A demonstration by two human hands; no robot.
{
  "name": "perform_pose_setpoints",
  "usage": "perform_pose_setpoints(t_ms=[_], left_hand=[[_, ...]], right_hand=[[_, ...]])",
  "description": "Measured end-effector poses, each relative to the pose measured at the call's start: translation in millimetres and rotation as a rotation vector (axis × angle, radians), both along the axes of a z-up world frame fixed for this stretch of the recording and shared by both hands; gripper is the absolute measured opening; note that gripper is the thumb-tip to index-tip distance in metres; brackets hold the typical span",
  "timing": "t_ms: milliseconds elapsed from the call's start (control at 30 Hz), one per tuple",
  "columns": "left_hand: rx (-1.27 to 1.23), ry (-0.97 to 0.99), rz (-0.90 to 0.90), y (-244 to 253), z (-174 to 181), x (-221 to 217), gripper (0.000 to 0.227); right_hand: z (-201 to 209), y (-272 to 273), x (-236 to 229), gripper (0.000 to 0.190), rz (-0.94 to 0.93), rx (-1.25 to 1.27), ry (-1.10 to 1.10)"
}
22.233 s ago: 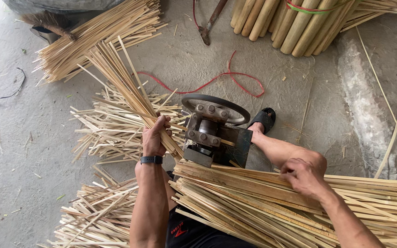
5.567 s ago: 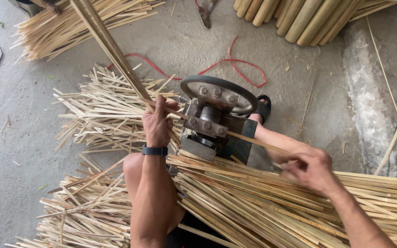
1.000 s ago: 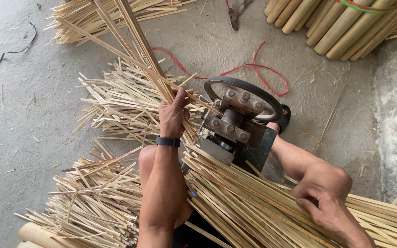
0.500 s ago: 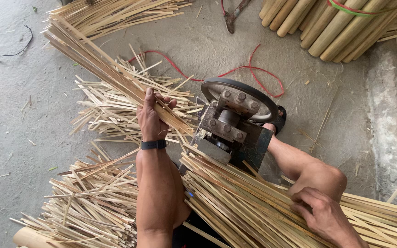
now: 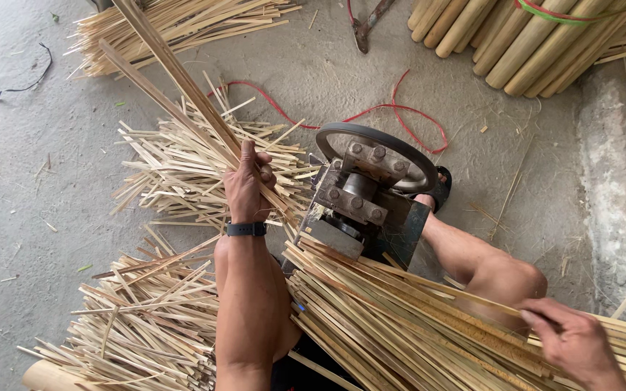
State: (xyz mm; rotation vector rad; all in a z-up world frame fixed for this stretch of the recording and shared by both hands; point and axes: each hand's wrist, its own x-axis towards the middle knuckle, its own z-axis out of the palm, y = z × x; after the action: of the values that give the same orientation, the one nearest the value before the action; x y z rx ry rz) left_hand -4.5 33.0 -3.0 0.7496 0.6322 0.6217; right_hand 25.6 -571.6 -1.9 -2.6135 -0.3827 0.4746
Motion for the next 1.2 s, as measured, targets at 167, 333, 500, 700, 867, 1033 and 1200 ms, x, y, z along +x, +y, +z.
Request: perform_pose_setpoints(t_ms=[167, 333, 500, 700, 867, 1033, 1200], left_hand=[[0.032, 0.037, 0.009, -3, 7, -1, 0.030], [0.103, 0.102, -0.061, -10, 14, -5, 0.036], [0.172, 0.147, -0.164, -18, 11, -1, 0.044], [0.157, 0.210, -0.205, -24, 9, 2, 0.052], [0.150, 0.102, -0.208, -26, 7, 10, 0.043], [0.060, 0.014, -0.218, -28, -9, 22, 0.035], [0.133, -0.008, -0.134, -10, -14, 14, 0.036]], right_hand=[[-11, -75, 23, 0.023, -0.102, -0.127, -0.016], [-27, -107, 35, 0.032, -0.210, -0.146, -0.086], [-26, -58, 40, 0.039, -0.187, -0.358, -0.076], [-7, 13, 50, 0.038, -0.021, -0.183, -0.186], [6, 53, 43, 0.037, 0.043, -0.122, 0.009], [26, 115, 9, 0.029, 0.215, -0.137, 0.474], [31, 113, 4, 0.018, 0.304, -0.009, 0.247]])
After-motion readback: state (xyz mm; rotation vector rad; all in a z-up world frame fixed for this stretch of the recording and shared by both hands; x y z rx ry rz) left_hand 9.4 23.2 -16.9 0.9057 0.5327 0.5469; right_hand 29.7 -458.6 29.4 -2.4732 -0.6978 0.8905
